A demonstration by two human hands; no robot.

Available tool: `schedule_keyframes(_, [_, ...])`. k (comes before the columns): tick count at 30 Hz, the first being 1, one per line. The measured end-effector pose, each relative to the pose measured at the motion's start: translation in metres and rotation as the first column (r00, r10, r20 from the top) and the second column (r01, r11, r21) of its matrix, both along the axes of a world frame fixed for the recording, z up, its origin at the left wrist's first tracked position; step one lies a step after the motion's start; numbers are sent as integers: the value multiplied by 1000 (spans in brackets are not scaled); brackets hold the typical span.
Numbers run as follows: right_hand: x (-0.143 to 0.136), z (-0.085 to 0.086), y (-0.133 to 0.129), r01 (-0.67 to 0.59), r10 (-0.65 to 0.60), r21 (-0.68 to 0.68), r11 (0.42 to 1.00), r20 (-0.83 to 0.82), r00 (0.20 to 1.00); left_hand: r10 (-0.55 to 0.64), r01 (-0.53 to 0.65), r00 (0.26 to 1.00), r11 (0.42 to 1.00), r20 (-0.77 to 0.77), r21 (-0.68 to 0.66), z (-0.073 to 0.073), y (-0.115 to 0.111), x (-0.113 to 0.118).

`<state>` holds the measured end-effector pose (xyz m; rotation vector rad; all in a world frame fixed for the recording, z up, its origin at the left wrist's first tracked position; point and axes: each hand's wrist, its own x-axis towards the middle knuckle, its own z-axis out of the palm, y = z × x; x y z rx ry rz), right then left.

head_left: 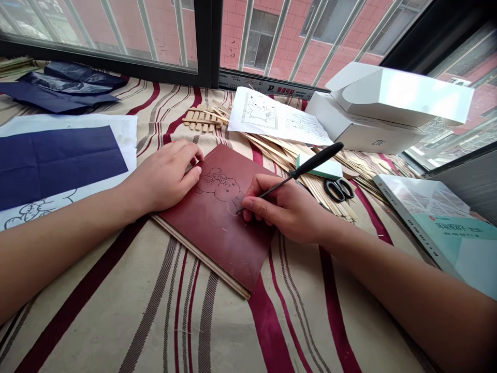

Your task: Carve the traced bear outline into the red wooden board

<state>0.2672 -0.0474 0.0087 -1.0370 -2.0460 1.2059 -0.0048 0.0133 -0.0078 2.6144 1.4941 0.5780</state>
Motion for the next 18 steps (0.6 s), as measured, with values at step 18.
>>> schedule_keyframes(18, [-2, 1, -1, 8, -13, 68, 998, 66, 998, -14, 15, 1000, 1000, -16, 22, -2, 0, -1])
